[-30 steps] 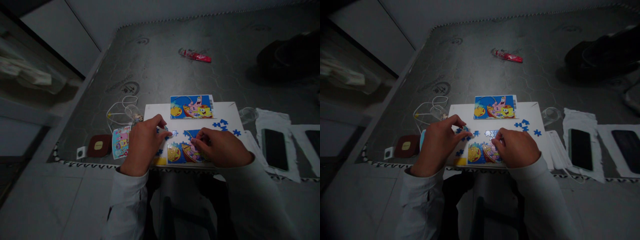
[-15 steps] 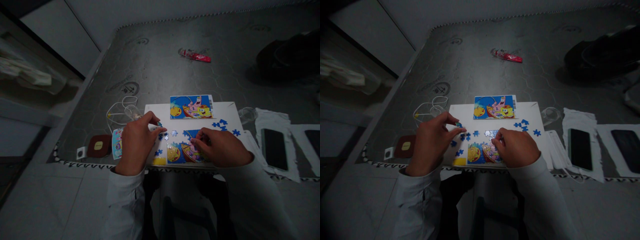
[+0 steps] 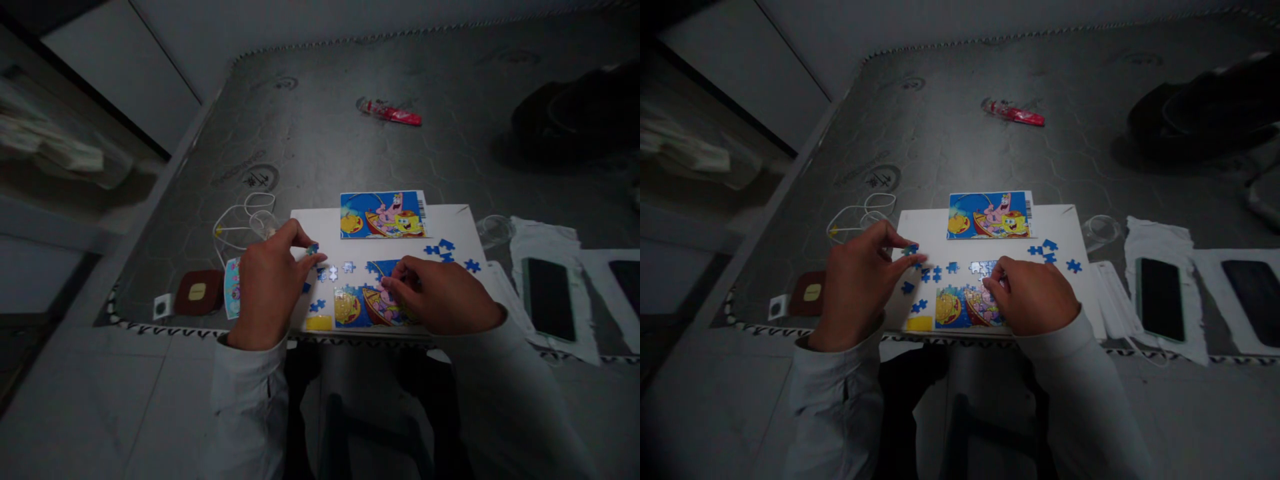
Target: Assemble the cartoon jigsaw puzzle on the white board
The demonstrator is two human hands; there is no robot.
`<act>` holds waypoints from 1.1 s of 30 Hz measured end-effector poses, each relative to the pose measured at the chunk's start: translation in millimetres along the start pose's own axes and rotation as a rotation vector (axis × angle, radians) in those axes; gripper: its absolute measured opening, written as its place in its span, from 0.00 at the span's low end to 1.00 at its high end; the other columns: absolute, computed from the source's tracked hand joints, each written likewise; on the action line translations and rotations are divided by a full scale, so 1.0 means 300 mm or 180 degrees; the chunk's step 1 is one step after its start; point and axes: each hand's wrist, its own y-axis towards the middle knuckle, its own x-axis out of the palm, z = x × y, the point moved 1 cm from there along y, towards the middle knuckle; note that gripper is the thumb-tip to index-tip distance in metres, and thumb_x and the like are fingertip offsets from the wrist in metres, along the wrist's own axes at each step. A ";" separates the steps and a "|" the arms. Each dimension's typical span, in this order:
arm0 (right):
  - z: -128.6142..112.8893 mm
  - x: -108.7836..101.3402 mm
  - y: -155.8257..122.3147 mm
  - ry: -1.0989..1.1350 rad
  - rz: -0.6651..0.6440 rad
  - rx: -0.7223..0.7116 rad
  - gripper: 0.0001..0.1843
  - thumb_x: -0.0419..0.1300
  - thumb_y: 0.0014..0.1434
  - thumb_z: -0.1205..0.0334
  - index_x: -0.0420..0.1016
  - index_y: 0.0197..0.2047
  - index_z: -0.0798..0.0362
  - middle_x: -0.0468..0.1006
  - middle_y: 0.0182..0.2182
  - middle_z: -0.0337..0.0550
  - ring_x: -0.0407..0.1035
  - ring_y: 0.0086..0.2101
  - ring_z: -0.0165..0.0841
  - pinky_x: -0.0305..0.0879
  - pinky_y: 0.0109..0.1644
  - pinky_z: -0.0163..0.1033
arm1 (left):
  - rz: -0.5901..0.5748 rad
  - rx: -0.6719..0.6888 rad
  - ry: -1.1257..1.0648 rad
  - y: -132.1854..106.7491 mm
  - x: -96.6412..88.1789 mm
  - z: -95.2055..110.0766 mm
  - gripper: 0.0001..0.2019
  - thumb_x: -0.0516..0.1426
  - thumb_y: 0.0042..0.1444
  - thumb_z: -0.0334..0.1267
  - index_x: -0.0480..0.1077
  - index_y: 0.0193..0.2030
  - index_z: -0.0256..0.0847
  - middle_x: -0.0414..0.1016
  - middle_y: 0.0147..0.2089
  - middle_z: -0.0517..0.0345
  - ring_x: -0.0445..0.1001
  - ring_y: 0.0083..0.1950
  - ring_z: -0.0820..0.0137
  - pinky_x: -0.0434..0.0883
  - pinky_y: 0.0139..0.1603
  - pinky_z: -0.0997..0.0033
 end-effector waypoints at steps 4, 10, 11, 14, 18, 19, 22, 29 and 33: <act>0.001 0.001 0.002 0.0018 -0.0059 -0.0026 0.12 0.55 0.64 0.50 0.74 0.37 0.48 0.81 0.30 0.38 0.71 0.28 0.34 0.53 0.31 0.40 | 0.0039 0.0001 -0.0027 0.000 -0.002 0.000 0.10 0.68 0.53 0.41 0.72 0.36 0.45 0.77 0.31 0.63 0.73 0.31 0.68 0.63 0.32 0.69; -0.004 -0.003 0.003 -0.0008 -0.0132 0.0055 0.13 0.56 0.64 0.49 0.74 0.38 0.47 0.81 0.31 0.38 0.72 0.29 0.35 0.55 0.32 0.40 | 0.0015 0.0012 -0.0095 0.001 -0.006 0.008 0.11 0.70 0.50 0.40 0.74 0.38 0.45 0.81 0.37 0.63 0.75 0.33 0.69 0.66 0.34 0.68; -0.005 -0.004 0.003 -0.0012 -0.0138 0.0066 0.13 0.55 0.64 0.49 0.74 0.38 0.47 0.81 0.31 0.38 0.72 0.28 0.35 0.55 0.32 0.40 | 0.0022 0.0020 -0.0097 0.001 -0.006 0.009 0.11 0.70 0.50 0.40 0.75 0.38 0.45 0.81 0.38 0.63 0.75 0.33 0.69 0.66 0.35 0.68; -0.005 -0.004 0.003 -0.0007 -0.0114 0.0047 0.13 0.55 0.64 0.49 0.74 0.38 0.47 0.81 0.31 0.38 0.72 0.29 0.35 0.56 0.32 0.40 | 0.0012 0.0017 -0.0129 0.003 -0.007 0.013 0.10 0.69 0.52 0.40 0.76 0.40 0.46 0.83 0.39 0.63 0.76 0.34 0.69 0.67 0.36 0.67; 0.001 -0.001 0.005 0.0011 -0.0101 -0.0006 0.13 0.55 0.65 0.48 0.74 0.38 0.47 0.81 0.31 0.37 0.72 0.29 0.34 0.56 0.32 0.40 | -0.0047 -0.0043 -0.0165 0.004 -0.008 0.017 0.09 0.67 0.54 0.40 0.78 0.43 0.47 0.83 0.40 0.63 0.77 0.32 0.69 0.67 0.37 0.67; 0.003 0.000 0.005 0.0008 -0.0100 -0.0005 0.13 0.55 0.64 0.48 0.74 0.38 0.47 0.81 0.31 0.37 0.72 0.29 0.34 0.55 0.32 0.40 | -0.0054 -0.0042 -0.0173 0.004 -0.007 0.017 0.09 0.67 0.55 0.40 0.78 0.43 0.48 0.84 0.40 0.63 0.76 0.32 0.69 0.67 0.37 0.67; 0.002 0.000 0.005 -0.0004 -0.0087 -0.0002 0.13 0.55 0.64 0.48 0.74 0.38 0.47 0.81 0.31 0.37 0.71 0.28 0.33 0.55 0.31 0.40 | -0.0053 0.0012 -0.0173 0.003 -0.005 0.014 0.09 0.65 0.58 0.42 0.79 0.45 0.48 0.84 0.41 0.63 0.77 0.32 0.69 0.67 0.36 0.67; -0.008 -0.003 0.000 -0.0006 -0.0058 0.0071 0.12 0.56 0.64 0.50 0.75 0.37 0.47 0.81 0.30 0.37 0.71 0.28 0.33 0.55 0.32 0.40 | 0.0060 0.0100 -0.0193 0.001 0.006 -0.002 0.09 0.63 0.60 0.44 0.80 0.46 0.49 0.84 0.39 0.63 0.78 0.32 0.69 0.67 0.35 0.69; -0.009 -0.005 -0.001 -0.0007 -0.0041 0.0076 0.12 0.57 0.64 0.49 0.75 0.38 0.47 0.81 0.30 0.37 0.72 0.28 0.34 0.55 0.32 0.40 | 0.0066 0.0120 -0.0135 -0.001 0.010 -0.004 0.10 0.60 0.63 0.45 0.80 0.46 0.49 0.84 0.40 0.61 0.80 0.35 0.67 0.67 0.36 0.68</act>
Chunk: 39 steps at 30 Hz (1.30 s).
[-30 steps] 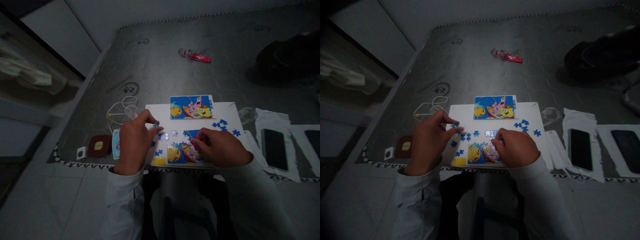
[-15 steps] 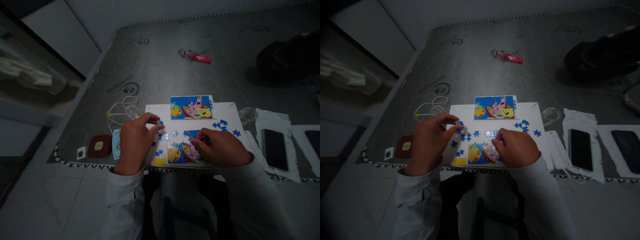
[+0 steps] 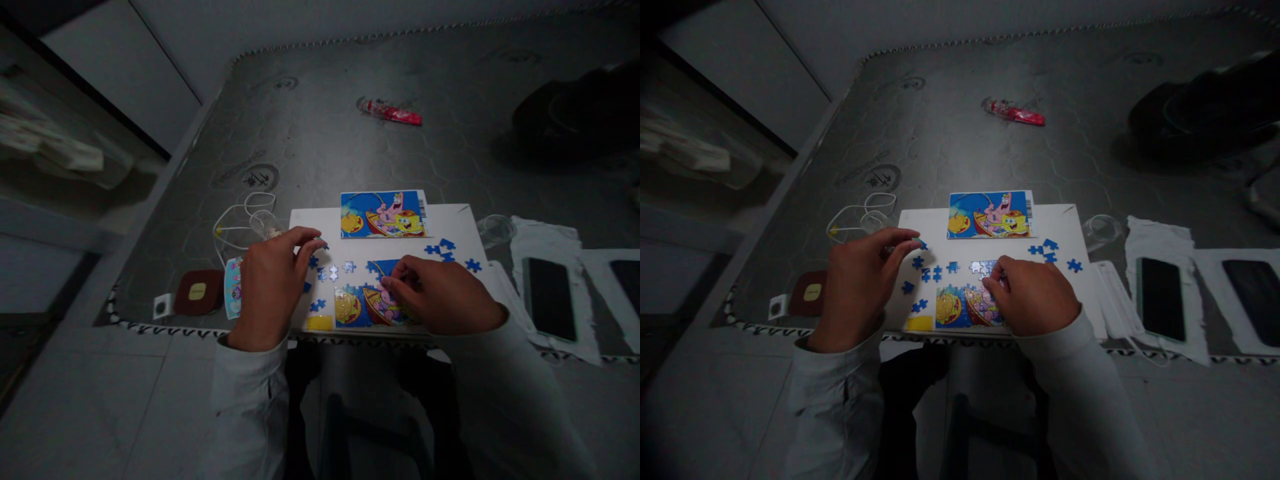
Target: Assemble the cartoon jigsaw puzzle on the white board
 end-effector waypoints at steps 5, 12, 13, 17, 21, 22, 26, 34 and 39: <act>-0.004 -0.005 0.000 0.0002 -0.0096 0.0039 0.12 0.57 0.65 0.50 0.75 0.38 0.47 0.81 0.31 0.37 0.72 0.28 0.34 0.54 0.32 0.40 | -0.0042 0.0000 0.0073 0.002 -0.003 0.009 0.11 0.57 0.65 0.46 0.80 0.48 0.48 0.84 0.40 0.57 0.80 0.36 0.65 0.66 0.36 0.68; -0.001 0.000 0.001 0.0002 -0.0051 0.0026 0.12 0.57 0.65 0.49 0.75 0.38 0.47 0.81 0.31 0.36 0.72 0.29 0.34 0.55 0.32 0.40 | 0.0007 0.0094 0.0152 0.004 -0.007 0.013 0.11 0.55 0.67 0.43 0.78 0.49 0.48 0.84 0.41 0.57 0.80 0.38 0.64 0.64 0.34 0.68; -0.001 0.000 0.001 0.0001 -0.0047 0.0019 0.12 0.57 0.65 0.49 0.75 0.38 0.47 0.81 0.31 0.36 0.72 0.29 0.34 0.55 0.32 0.41 | -0.0005 0.0101 0.0153 0.004 -0.007 0.012 0.11 0.55 0.68 0.43 0.78 0.49 0.48 0.84 0.42 0.56 0.80 0.38 0.64 0.64 0.34 0.68; 0.002 0.000 0.003 -0.0001 -0.0036 -0.0007 0.12 0.57 0.64 0.49 0.75 0.38 0.47 0.81 0.30 0.37 0.71 0.28 0.34 0.55 0.32 0.41 | -0.0044 0.0125 0.0132 0.004 -0.004 0.008 0.12 0.54 0.68 0.43 0.78 0.49 0.48 0.84 0.42 0.56 0.80 0.39 0.64 0.64 0.35 0.67; 0.004 0.002 0.004 -0.0004 -0.0026 -0.0014 0.12 0.56 0.64 0.49 0.75 0.38 0.47 0.81 0.31 0.36 0.72 0.29 0.34 0.55 0.32 0.40 | -0.0024 0.0131 0.0157 0.005 -0.005 0.009 0.11 0.55 0.68 0.43 0.78 0.49 0.48 0.84 0.41 0.56 0.80 0.39 0.63 0.64 0.35 0.67; 0.004 0.002 0.004 -0.0006 -0.0030 -0.0012 0.12 0.56 0.64 0.49 0.75 0.38 0.47 0.81 0.31 0.37 0.72 0.28 0.34 0.55 0.32 0.40 | -0.0034 0.0122 0.0184 0.005 -0.006 0.009 0.11 0.55 0.68 0.43 0.78 0.49 0.48 0.84 0.41 0.56 0.80 0.38 0.63 0.64 0.35 0.67; 0.001 0.003 0.004 -0.0023 0.0001 -0.0022 0.12 0.56 0.64 0.49 0.75 0.38 0.47 0.81 0.30 0.37 0.71 0.28 0.34 0.55 0.32 0.40 | -0.0083 0.0101 0.0213 0.004 -0.008 0.011 0.11 0.55 0.68 0.43 0.78 0.49 0.48 0.84 0.41 0.56 0.80 0.38 0.63 0.63 0.35 0.67; 0.002 0.011 0.005 -0.0024 0.0004 -0.0050 0.12 0.56 0.64 0.50 0.76 0.38 0.48 0.81 0.31 0.38 0.72 0.28 0.34 0.56 0.31 0.40 | -0.0095 0.0089 0.0140 0.005 -0.007 0.012 0.11 0.54 0.68 0.42 0.77 0.48 0.47 0.83 0.41 0.55 0.80 0.39 0.63 0.63 0.35 0.67; -0.003 0.010 0.004 -0.0020 0.0006 -0.0026 0.12 0.56 0.64 0.51 0.75 0.38 0.48 0.81 0.31 0.38 0.72 0.28 0.34 0.56 0.32 0.40 | -0.0103 0.0138 0.0140 0.004 -0.002 0.011 0.11 0.52 0.69 0.43 0.76 0.49 0.47 0.82 0.43 0.56 0.79 0.41 0.64 0.64 0.38 0.67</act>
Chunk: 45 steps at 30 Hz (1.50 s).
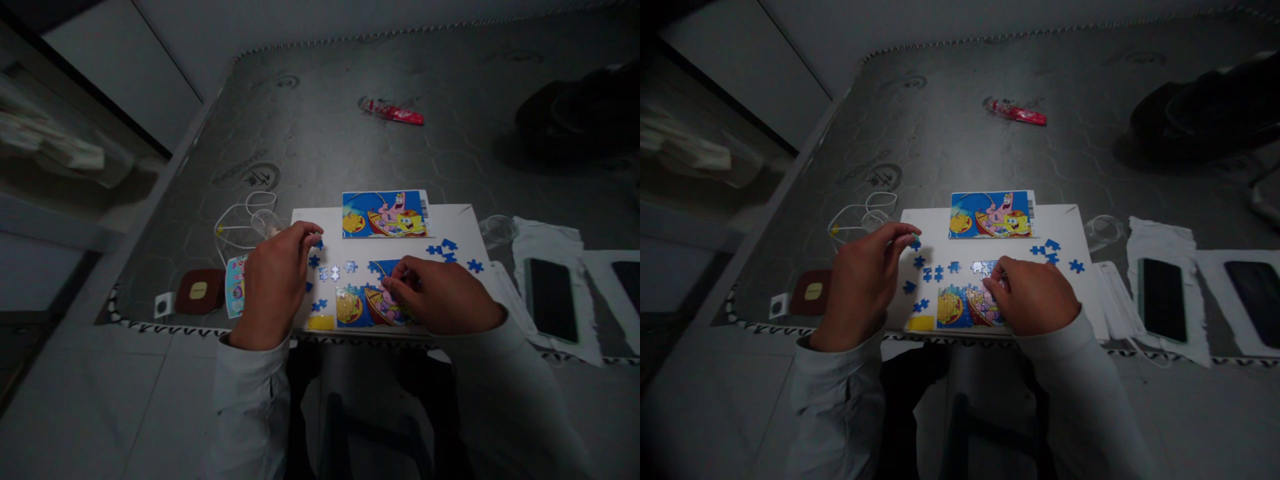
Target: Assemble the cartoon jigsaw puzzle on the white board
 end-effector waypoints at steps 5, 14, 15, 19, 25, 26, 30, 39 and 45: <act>0.001 0.002 0.001 0.0010 0.0041 -0.0060 0.12 0.56 0.64 0.50 0.75 0.38 0.48 0.81 0.31 0.39 0.72 0.29 0.35 0.55 0.32 0.40 | -0.0068 -0.0028 0.0066 0.004 -0.001 0.006 0.12 0.51 0.70 0.43 0.74 0.48 0.45 0.82 0.42 0.56 0.79 0.42 0.62 0.64 0.38 0.67; 0.003 0.002 0.001 0.0010 0.0008 -0.0047 0.12 0.55 0.64 0.50 0.74 0.37 0.47 0.81 0.31 0.38 0.71 0.29 0.35 0.53 0.32 0.40 | -0.0052 -0.0020 0.0074 0.005 0.000 0.004 0.12 0.49 0.71 0.43 0.72 0.45 0.43 0.82 0.41 0.58 0.77 0.40 0.66 0.64 0.38 0.68; 0.002 0.002 0.001 0.0011 -0.0002 -0.0042 0.12 0.55 0.64 0.50 0.74 0.38 0.47 0.81 0.31 0.38 0.71 0.29 0.35 0.53 0.32 0.40 | -0.0060 -0.0016 0.0076 0.004 0.001 0.004 0.12 0.49 0.71 0.43 0.71 0.46 0.43 0.82 0.41 0.58 0.77 0.40 0.66 0.64 0.38 0.69; 0.003 0.002 0.000 0.0035 0.0044 -0.0064 0.12 0.56 0.64 0.50 0.75 0.37 0.48 0.81 0.30 0.38 0.71 0.28 0.34 0.54 0.31 0.40 | -0.0075 -0.0015 0.0128 0.003 0.003 0.004 0.13 0.48 0.71 0.43 0.72 0.47 0.43 0.82 0.42 0.58 0.78 0.41 0.64 0.64 0.38 0.68; 0.004 0.005 -0.001 0.0010 0.0059 -0.0068 0.12 0.56 0.64 0.50 0.75 0.37 0.47 0.81 0.30 0.38 0.71 0.28 0.34 0.54 0.31 0.40 | -0.0112 -0.0060 0.0246 0.003 0.002 0.005 0.13 0.48 0.71 0.42 0.72 0.48 0.43 0.82 0.42 0.56 0.78 0.40 0.63 0.63 0.37 0.67; 0.004 0.004 -0.001 0.0006 0.0068 -0.0067 0.12 0.56 0.64 0.50 0.75 0.37 0.47 0.81 0.30 0.38 0.71 0.28 0.34 0.54 0.32 0.40 | -0.0117 -0.0058 0.0279 0.003 0.001 0.005 0.13 0.48 0.71 0.42 0.72 0.48 0.43 0.82 0.42 0.55 0.78 0.40 0.62 0.63 0.37 0.67; 0.001 0.000 -0.001 0.0031 0.0104 -0.0088 0.12 0.55 0.64 0.51 0.75 0.37 0.48 0.81 0.30 0.38 0.71 0.28 0.34 0.55 0.32 0.40 | -0.0169 -0.0026 0.0376 0.004 -0.003 0.010 0.14 0.47 0.71 0.42 0.72 0.50 0.43 0.81 0.42 0.52 0.78 0.40 0.61 0.63 0.36 0.66; 0.007 0.000 0.003 0.0063 0.0002 -0.0079 0.12 0.55 0.64 0.50 0.75 0.38 0.47 0.81 0.31 0.39 0.71 0.28 0.34 0.55 0.32 0.40 | -0.0216 -0.0014 0.0379 0.003 -0.002 0.014 0.13 0.48 0.71 0.41 0.72 0.51 0.43 0.82 0.43 0.52 0.79 0.41 0.60 0.64 0.38 0.65; 0.005 -0.003 0.001 0.0001 0.0040 -0.0071 0.13 0.55 0.64 0.50 0.75 0.38 0.48 0.81 0.31 0.39 0.71 0.28 0.34 0.54 0.32 0.41 | -0.0257 -0.0019 0.0316 0.005 -0.005 0.016 0.12 0.49 0.70 0.40 0.73 0.51 0.44 0.82 0.43 0.52 0.79 0.42 0.60 0.65 0.38 0.65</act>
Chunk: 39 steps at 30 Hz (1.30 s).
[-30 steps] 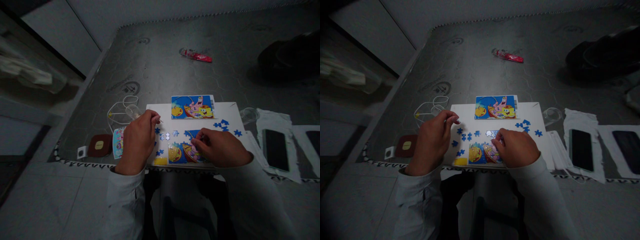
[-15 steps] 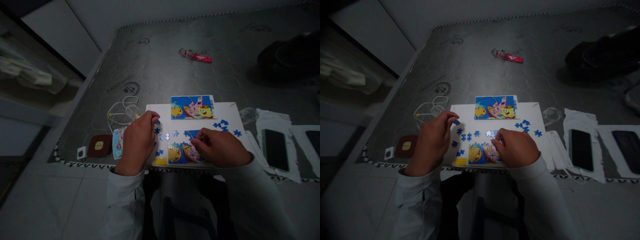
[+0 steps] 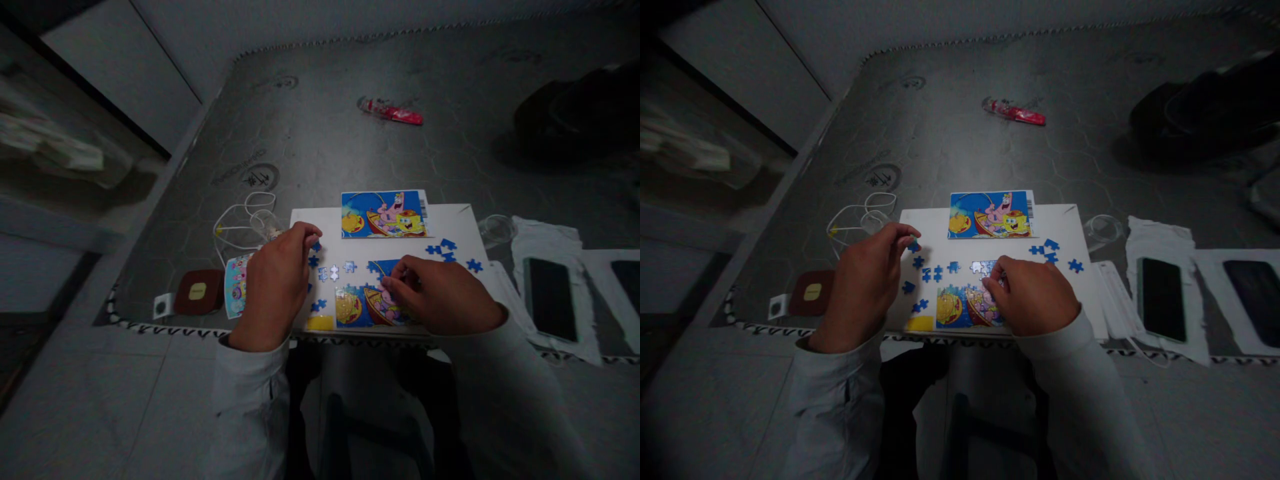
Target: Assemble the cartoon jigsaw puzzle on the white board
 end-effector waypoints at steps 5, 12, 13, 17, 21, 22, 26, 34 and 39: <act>-0.001 0.000 -0.002 0.0003 0.0060 -0.0017 0.12 0.56 0.64 0.51 0.75 0.37 0.48 0.81 0.30 0.39 0.71 0.27 0.33 0.54 0.31 0.40 | 0.0053 0.0051 -0.0073 -0.001 0.006 -0.003 0.10 0.52 0.69 0.40 0.73 0.50 0.45 0.82 0.44 0.53 0.79 0.43 0.61 0.67 0.39 0.66; -0.002 -0.001 -0.002 0.0016 -0.0003 0.0023 0.12 0.56 0.64 0.50 0.75 0.37 0.47 0.81 0.30 0.38 0.71 0.28 0.34 0.55 0.31 0.40 | 0.0080 0.0162 -0.0262 -0.001 0.010 -0.008 0.08 0.57 0.65 0.36 0.73 0.50 0.45 0.82 0.44 0.57 0.79 0.42 0.63 0.67 0.40 0.66; -0.002 -0.003 -0.001 0.0016 -0.0033 0.0041 0.12 0.56 0.64 0.50 0.75 0.38 0.47 0.81 0.30 0.38 0.71 0.28 0.34 0.55 0.32 0.40 | 0.0066 0.0160 -0.0281 0.001 0.010 -0.008 0.08 0.58 0.65 0.36 0.73 0.50 0.46 0.82 0.44 0.58 0.79 0.41 0.63 0.67 0.40 0.66; -0.004 -0.007 0.000 0.0003 -0.0093 0.0072 0.13 0.55 0.64 0.50 0.75 0.38 0.48 0.81 0.31 0.39 0.72 0.28 0.34 0.55 0.32 0.41 | -0.0048 0.0116 -0.0289 0.003 0.013 -0.009 0.07 0.60 0.63 0.36 0.74 0.48 0.47 0.83 0.42 0.61 0.79 0.37 0.65 0.66 0.38 0.66; -0.007 -0.006 -0.002 0.0019 -0.0064 0.0039 0.12 0.55 0.65 0.50 0.74 0.38 0.48 0.81 0.31 0.38 0.72 0.28 0.34 0.55 0.32 0.40 | -0.0150 0.0121 -0.0345 0.002 0.025 -0.012 0.07 0.61 0.62 0.38 0.74 0.46 0.47 0.83 0.41 0.62 0.78 0.34 0.66 0.65 0.36 0.67; -0.007 -0.005 -0.002 0.0021 -0.0063 0.0046 0.12 0.55 0.65 0.50 0.74 0.38 0.48 0.81 0.31 0.38 0.72 0.28 0.34 0.55 0.32 0.40 | -0.0153 0.0138 -0.0363 0.003 0.029 -0.012 0.06 0.61 0.62 0.39 0.74 0.46 0.47 0.83 0.41 0.62 0.78 0.33 0.67 0.65 0.35 0.67; -0.009 -0.002 -0.002 0.0001 -0.0084 0.0048 0.12 0.55 0.65 0.50 0.74 0.38 0.47 0.81 0.31 0.38 0.72 0.29 0.34 0.55 0.32 0.40 | -0.0173 0.0225 -0.0328 0.007 0.048 -0.008 0.06 0.61 0.62 0.40 0.75 0.45 0.47 0.83 0.40 0.61 0.78 0.35 0.66 0.65 0.35 0.68; -0.007 0.000 0.000 -0.0009 -0.0065 0.0063 0.12 0.57 0.64 0.50 0.75 0.37 0.48 0.81 0.31 0.38 0.72 0.28 0.34 0.54 0.31 0.40 | -0.0401 0.0165 -0.0068 0.008 0.063 -0.004 0.09 0.57 0.65 0.38 0.75 0.50 0.47 0.83 0.38 0.57 0.77 0.34 0.63 0.62 0.33 0.67; -0.007 0.004 0.001 -0.0045 -0.0034 0.0054 0.11 0.57 0.64 0.51 0.75 0.37 0.48 0.81 0.30 0.37 0.72 0.28 0.34 0.54 0.32 0.40 | -0.0393 0.0213 -0.0084 0.004 0.057 -0.002 0.06 0.59 0.64 0.40 0.76 0.44 0.46 0.83 0.41 0.60 0.78 0.37 0.63 0.63 0.35 0.67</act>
